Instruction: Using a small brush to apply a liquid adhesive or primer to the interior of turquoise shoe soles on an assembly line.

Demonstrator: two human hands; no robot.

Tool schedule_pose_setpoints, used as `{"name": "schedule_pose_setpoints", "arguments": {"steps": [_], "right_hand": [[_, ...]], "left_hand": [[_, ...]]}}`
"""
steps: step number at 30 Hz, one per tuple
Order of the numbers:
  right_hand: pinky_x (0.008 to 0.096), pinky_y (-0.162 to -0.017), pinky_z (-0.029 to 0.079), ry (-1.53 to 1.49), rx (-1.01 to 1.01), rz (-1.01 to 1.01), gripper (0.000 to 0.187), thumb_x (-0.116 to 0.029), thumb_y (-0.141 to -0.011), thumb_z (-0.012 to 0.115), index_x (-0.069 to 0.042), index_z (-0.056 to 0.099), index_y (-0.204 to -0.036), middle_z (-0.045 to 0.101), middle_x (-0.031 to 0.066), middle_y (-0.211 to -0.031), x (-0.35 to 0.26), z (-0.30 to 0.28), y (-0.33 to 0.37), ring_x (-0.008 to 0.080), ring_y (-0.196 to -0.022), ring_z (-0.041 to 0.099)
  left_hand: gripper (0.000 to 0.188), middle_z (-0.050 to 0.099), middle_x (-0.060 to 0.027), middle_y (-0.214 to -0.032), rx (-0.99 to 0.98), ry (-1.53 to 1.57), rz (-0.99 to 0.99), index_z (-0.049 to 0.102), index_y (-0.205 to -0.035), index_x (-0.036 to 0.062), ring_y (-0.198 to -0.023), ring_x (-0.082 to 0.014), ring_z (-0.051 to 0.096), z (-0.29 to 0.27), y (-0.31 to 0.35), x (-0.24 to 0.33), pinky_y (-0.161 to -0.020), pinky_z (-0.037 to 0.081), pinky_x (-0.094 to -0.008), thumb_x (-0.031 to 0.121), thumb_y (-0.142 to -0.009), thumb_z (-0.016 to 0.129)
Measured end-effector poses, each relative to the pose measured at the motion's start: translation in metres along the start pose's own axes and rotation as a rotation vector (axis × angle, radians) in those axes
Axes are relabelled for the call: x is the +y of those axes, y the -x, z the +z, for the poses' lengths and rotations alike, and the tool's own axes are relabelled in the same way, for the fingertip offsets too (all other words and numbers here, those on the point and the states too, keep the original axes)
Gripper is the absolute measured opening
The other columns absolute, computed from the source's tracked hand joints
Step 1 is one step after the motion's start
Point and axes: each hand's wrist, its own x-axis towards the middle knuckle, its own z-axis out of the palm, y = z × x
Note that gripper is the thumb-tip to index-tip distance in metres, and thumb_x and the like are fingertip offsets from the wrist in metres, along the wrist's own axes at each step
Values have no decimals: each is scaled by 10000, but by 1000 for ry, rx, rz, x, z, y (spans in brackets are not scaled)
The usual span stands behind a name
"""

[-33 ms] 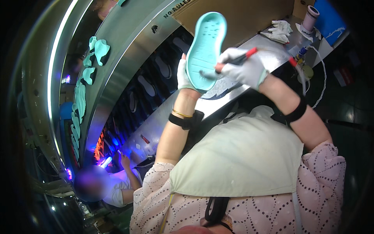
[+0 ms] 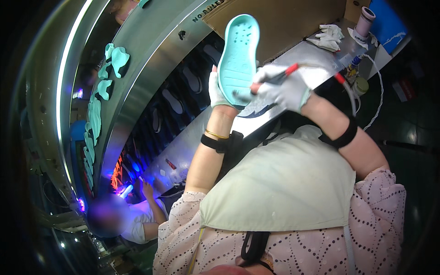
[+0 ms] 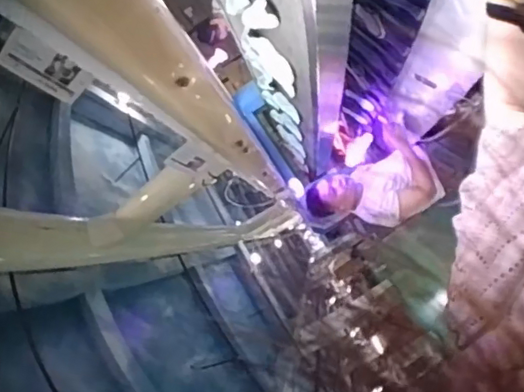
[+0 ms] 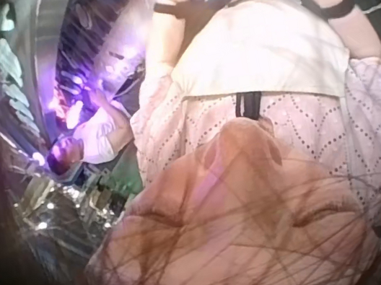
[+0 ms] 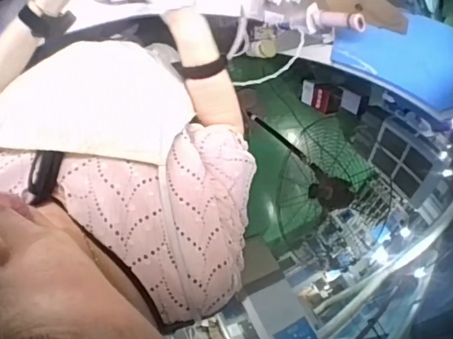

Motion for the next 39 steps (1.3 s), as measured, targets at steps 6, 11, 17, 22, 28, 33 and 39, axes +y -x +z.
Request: {"name": "schedule_pose_setpoints", "arguments": {"steps": [6,11,17,22,28,33,39], "right_hand": [[197,-553,426,-186,-5,204,96,-142,-821,593,-50,600,-851,625,18,-785,-15,1,-8,70,-649,569],[186,-602,435,-112,196,-283,88,-89,-803,612,-28,570,-851,613,24,-810,13,22,-19,67,-669,553],[221,-555,464,-329,6,94,102,-141,-801,642,-47,602,-798,615,36,-731,-9,11,-14,94,-635,597],[215,-619,481,-107,197,-229,62,-75,-786,638,-39,615,-831,630,23,-763,-7,-40,-61,91,-671,586],[238,-734,483,-38,185,-571,91,32,-770,621,-23,585,-834,592,47,-893,-6,-29,-67,113,-816,584],[311,-788,471,279,-83,-431,160,-4,-732,649,-6,590,-881,600,97,-914,-20,1,-7,207,-874,592],[290,-804,445,412,117,-588,171,46,-726,625,-2,567,-880,580,106,-943,-28,-21,-32,218,-892,567]], "left_hand": [[673,502,-165,-1199,91,100,99,423,-1265,68,-1065,-367,492,-13,0,-5,-930,380,-485,577,-845,290],[640,509,-141,-1173,114,54,108,443,-1239,66,-1037,-289,503,-10,13,-13,-904,407,-424,550,-833,342],[644,495,-149,-1197,90,-39,134,413,-1260,70,-1047,-276,516,4,24,-13,-916,406,-415,557,-857,295],[709,490,-192,-1193,-127,-33,37,368,-1294,37,-1028,-380,527,1,30,-15,-912,417,-471,582,-848,287],[718,497,-198,-1184,-143,-153,70,368,-1294,36,-1035,-373,531,-9,38,-10,-905,429,-463,592,-847,286],[654,550,-145,-1109,10,-302,248,410,-1251,29,-919,-275,587,-15,38,1,-784,487,-388,553,-873,307],[598,598,-134,-1009,28,-399,215,458,-1206,32,-858,-239,606,-6,44,2,-759,497,-342,520,-887,323]]}}
